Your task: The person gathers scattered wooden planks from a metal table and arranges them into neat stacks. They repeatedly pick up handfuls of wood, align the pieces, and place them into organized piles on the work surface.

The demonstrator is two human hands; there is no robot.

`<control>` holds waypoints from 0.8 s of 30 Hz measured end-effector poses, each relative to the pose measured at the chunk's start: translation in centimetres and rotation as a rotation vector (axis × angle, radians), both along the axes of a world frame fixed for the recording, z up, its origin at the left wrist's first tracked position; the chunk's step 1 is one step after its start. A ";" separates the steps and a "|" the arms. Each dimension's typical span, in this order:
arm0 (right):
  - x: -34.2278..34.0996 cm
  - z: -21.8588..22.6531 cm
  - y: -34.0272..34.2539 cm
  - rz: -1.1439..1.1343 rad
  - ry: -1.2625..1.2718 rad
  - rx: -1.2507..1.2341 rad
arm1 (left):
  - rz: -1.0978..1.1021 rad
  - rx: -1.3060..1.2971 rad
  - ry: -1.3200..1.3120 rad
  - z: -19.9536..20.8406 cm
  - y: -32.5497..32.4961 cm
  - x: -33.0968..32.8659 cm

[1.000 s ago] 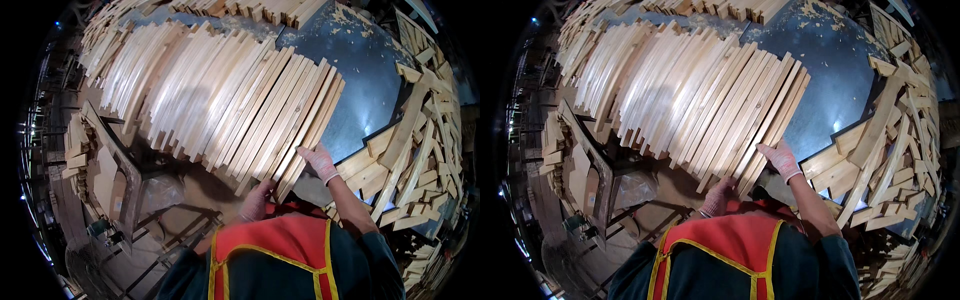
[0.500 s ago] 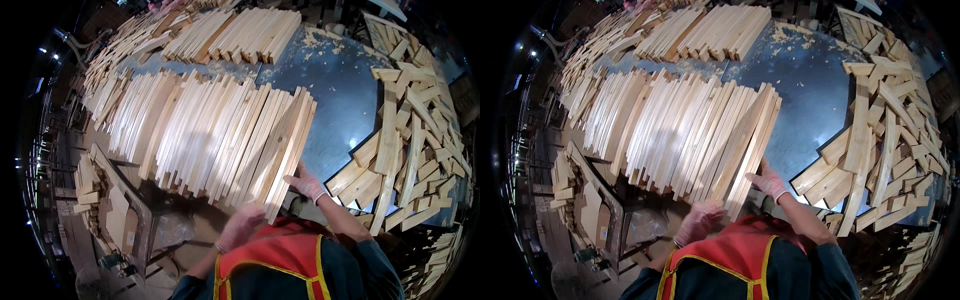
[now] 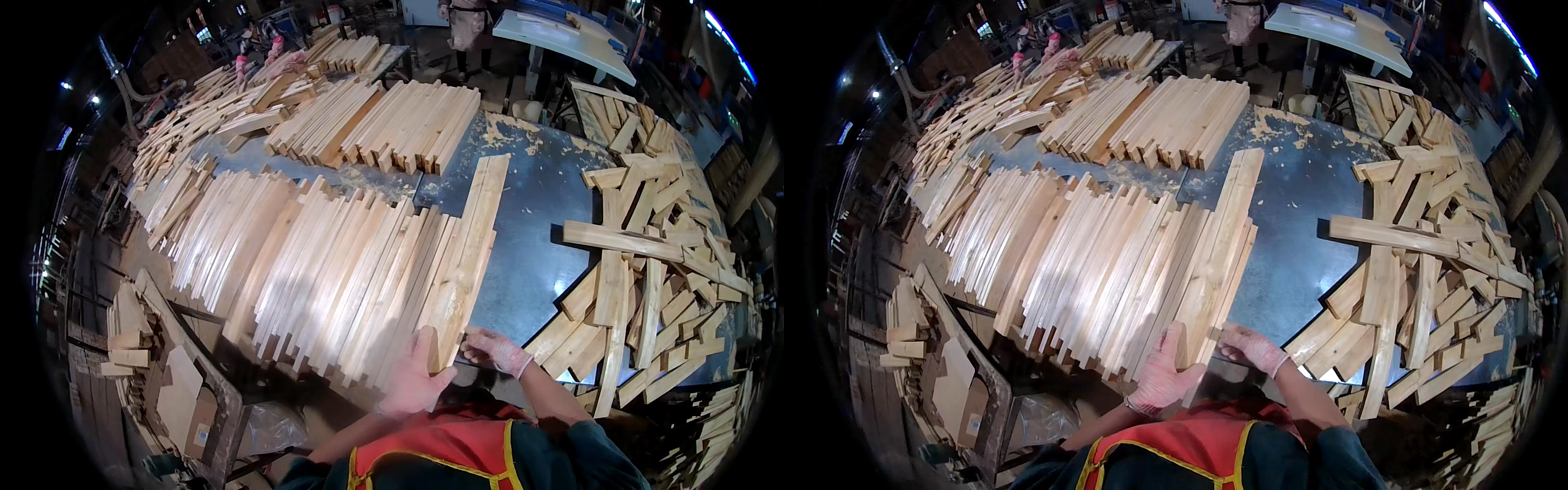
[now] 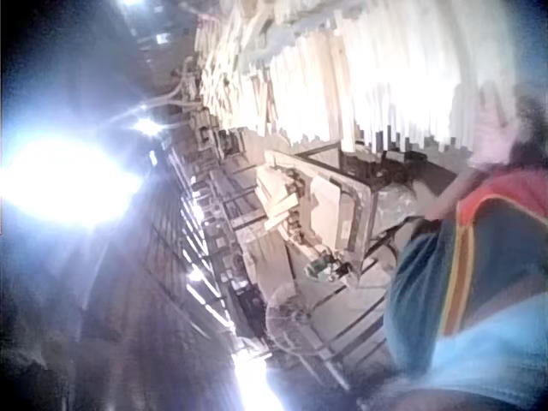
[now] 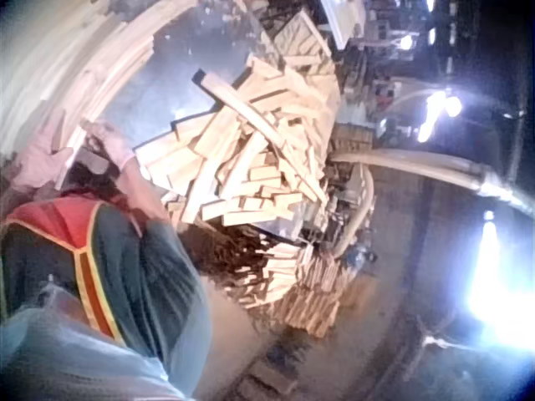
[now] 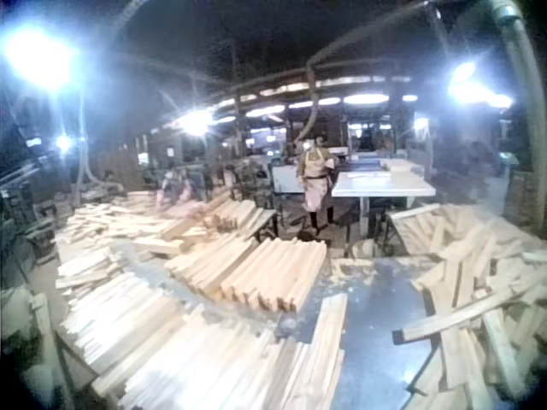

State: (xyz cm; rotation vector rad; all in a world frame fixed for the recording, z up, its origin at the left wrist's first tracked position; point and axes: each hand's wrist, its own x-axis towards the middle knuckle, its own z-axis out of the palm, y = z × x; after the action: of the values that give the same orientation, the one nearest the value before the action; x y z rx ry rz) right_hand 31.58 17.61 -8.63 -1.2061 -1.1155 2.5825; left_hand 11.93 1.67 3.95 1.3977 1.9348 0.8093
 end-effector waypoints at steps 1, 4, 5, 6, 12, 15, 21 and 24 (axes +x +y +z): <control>-0.5 3.8 -1.2 -0.159 0.176 -0.066 | -0.003 -0.027 0.014 -0.5 0.5 0.1; -0.4 5.9 -0.8 0.087 0.110 0.130 | -0.064 -0.098 0.055 -1.5 3.4 2.6; -1.2 5.9 -1.3 -0.034 0.143 0.138 | -0.085 -0.124 0.069 -1.7 4.2 3.7; -0.2 5.8 -0.2 0.005 0.074 0.402 | -0.079 -0.087 0.123 -1.6 4.5 4.6; 5.8 14.9 25.3 -0.456 0.222 0.762 | -0.084 0.008 0.171 -1.7 5.3 7.0; 9.8 17.6 34.8 -0.649 -0.022 0.932 | -0.056 0.058 0.206 -1.2 5.2 8.2; 11.4 5.6 26.3 0.465 -0.873 0.995 | 0.051 -0.056 0.219 -4.0 2.2 9.8; 12.3 4.5 21.3 0.305 -0.830 0.925 | 0.016 -0.186 0.220 -4.5 2.2 9.8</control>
State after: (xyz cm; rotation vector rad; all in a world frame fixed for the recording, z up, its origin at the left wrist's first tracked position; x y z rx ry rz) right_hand 43.86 38.94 -4.15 -1.8709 -2.3751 1.2155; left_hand 21.72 3.83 -0.58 1.4079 2.1281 0.4840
